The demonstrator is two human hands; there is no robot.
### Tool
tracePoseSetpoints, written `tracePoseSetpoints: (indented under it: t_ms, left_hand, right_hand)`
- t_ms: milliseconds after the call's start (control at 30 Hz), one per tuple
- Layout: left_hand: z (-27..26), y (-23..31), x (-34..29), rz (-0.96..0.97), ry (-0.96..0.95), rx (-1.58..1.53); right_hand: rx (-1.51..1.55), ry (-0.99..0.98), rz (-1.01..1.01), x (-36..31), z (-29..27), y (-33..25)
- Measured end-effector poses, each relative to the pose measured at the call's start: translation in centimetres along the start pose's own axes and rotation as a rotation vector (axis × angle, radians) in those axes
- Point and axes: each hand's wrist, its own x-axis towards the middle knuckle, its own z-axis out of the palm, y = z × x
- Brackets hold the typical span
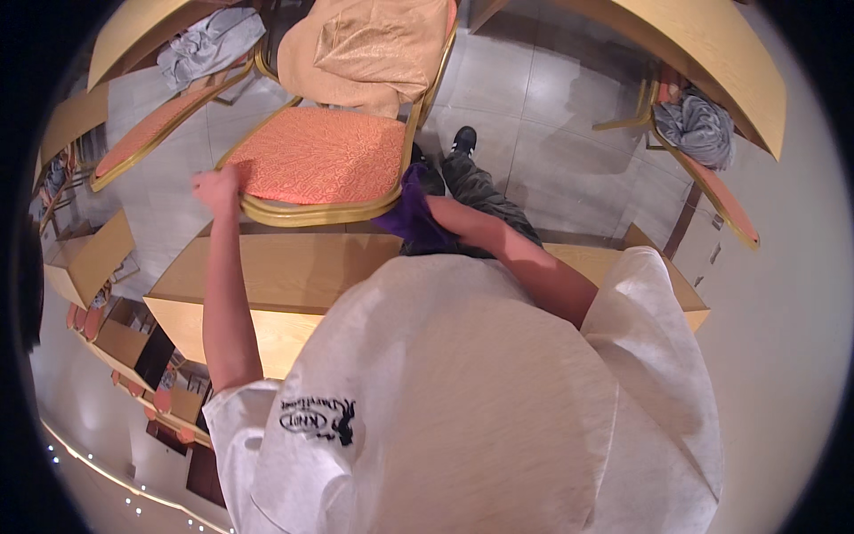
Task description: The person wipes a wooden table and the padded seat of a chair with a purple cloth, cleaning different sections of a seating area.
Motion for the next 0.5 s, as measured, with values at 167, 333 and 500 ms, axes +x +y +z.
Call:
tracePoseSetpoints:
  t_ms: [167, 333, 500]
  left_hand:
    - [-5.2, 10.6, -4.1, 0.815, -0.346, -0.265]
    - [-12.0, 21.3, -14.8, 1.537, -0.777, -0.767]
    - [-15.3, 27.2, -18.2, 1.357, -1.152, -0.958]
  right_hand:
    - [-0.105, 0.076, -0.246, -7.0, 0.5, -2.2]
    - [-0.139, 0.058, -0.484, -12.9, 1.0, -4.0]
    - [-0.168, 0.327, -0.640, -19.6, 0.3, -4.3]
